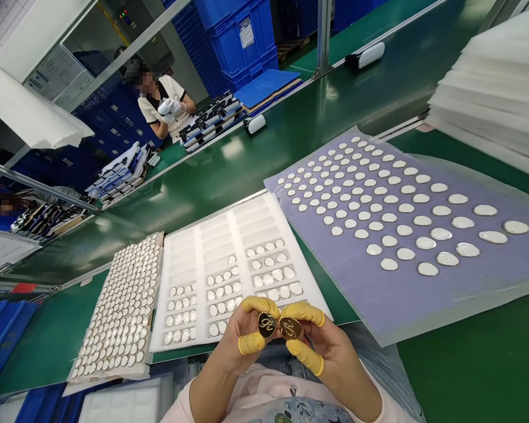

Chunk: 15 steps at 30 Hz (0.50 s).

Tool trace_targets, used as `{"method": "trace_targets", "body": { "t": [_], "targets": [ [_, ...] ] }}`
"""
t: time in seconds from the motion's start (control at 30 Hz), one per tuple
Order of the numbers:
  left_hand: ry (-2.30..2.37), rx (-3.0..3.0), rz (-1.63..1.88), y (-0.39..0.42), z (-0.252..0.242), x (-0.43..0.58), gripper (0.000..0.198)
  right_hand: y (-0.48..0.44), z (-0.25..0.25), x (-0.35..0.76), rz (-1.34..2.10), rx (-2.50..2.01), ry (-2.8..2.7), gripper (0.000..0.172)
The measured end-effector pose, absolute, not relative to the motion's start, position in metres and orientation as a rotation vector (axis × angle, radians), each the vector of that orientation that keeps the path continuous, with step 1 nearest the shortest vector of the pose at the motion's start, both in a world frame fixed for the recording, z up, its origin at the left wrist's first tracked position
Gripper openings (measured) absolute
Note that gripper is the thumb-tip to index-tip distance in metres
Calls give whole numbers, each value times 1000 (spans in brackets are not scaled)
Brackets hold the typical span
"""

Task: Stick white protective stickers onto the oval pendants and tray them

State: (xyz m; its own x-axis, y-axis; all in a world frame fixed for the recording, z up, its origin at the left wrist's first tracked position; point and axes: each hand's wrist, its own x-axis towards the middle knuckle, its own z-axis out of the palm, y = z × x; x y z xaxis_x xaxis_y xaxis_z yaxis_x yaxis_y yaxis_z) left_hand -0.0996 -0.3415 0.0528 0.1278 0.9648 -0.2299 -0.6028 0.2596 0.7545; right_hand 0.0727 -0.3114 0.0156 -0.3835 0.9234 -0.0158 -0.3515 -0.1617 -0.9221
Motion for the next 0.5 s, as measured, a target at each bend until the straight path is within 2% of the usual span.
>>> {"method": "trace_targets", "body": {
  "t": [0.13, 0.27, 0.4, 0.5],
  "targets": [
    [874, 548, 1253, -342, 50, -104, 53, -308, 11, 67, 1733, -869, -1194, 32],
    [1061, 748, 1326, -339, 34, -124, 48, -298, 4, 57, 1667, -918, -1438, 31],
    [1659, 1108, 1244, -329, 22, -167, 34, -275, 13, 38, 1452, -1032, -1816, 21],
    [2213, 1433, 879, -317, 19, -202, 32, -254, 29, 11, 1144, -1142, -2288, 23]
  ]
}}
